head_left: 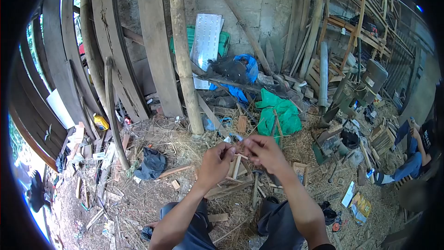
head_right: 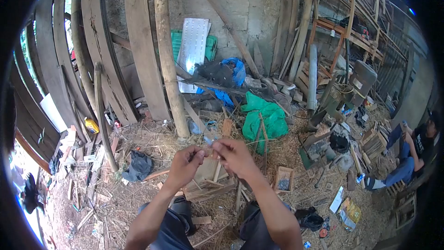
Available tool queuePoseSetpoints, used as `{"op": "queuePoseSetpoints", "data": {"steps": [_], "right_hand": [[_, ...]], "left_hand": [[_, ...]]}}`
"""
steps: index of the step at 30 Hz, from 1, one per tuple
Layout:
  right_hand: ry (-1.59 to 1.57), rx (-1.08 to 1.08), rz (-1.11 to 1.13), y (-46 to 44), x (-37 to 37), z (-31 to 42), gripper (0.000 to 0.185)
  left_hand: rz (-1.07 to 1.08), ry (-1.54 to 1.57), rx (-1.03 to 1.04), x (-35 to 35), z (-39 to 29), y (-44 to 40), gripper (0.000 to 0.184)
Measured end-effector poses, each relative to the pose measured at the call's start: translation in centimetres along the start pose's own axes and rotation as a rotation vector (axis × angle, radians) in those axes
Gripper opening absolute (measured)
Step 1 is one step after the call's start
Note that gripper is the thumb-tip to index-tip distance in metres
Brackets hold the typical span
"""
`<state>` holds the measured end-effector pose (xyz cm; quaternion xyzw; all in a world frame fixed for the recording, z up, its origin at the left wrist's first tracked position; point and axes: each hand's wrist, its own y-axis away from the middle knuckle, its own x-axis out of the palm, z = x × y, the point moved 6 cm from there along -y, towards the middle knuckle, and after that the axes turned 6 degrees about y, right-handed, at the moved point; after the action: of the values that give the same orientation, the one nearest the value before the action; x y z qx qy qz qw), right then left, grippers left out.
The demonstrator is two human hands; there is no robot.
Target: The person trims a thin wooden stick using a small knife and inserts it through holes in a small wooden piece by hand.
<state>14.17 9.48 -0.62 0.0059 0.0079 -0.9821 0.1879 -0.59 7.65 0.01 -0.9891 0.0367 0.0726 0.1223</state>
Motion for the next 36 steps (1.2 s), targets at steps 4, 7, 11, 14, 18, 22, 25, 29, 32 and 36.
{"op": "queuePoseSetpoints", "data": {"steps": [4,7,11,14,18,22,25,29,32,36], "right_hand": [[-0.136,-0.029,-0.206,0.1,-3.2,1.2,0.023],[-0.134,-0.027,-0.273,0.2,-4.0,1.2,0.022],[0.017,0.028,-0.084,-0.1,-0.8,-0.2,0.021],[0.044,0.027,-0.118,0.0,-1.2,0.5,0.020],[-0.108,-0.012,-0.218,0.1,-2.8,1.0,0.018],[-0.025,0.053,0.003,0.0,0.1,0.2,0.021],[-0.136,0.061,-0.109,0.1,-1.4,0.7,0.021],[-0.104,0.074,-0.123,-0.2,-1.4,0.7,0.022],[-0.111,0.048,-0.183,-0.1,-2.3,1.2,0.021],[-0.136,0.039,-0.216,-0.2,-3.0,0.8,0.021]], "left_hand": [[0.038,-0.018,-0.032,0.4,-0.3,0.5,0.013],[-0.002,-0.115,0.028,0.3,-1.5,0.7,0.013],[-0.077,-0.136,0.082,0.2,-1.9,0.6,0.012],[-0.068,-0.126,0.124,0.1,-1.6,0.4,0.011],[-0.054,-0.159,0.083,0.2,-1.4,0.5,0.012],[-0.052,-0.139,0.110,0.1,-1.1,0.2,0.012],[-0.040,-0.143,0.134,0.4,-1.6,0.4,0.012],[-0.035,-0.140,0.115,0.1,-1.8,0.3,0.013],[-0.008,-0.092,0.054,0.3,-1.5,0.4,0.012],[-0.020,-0.177,0.140,0.3,-2.0,0.6,0.012]]}}
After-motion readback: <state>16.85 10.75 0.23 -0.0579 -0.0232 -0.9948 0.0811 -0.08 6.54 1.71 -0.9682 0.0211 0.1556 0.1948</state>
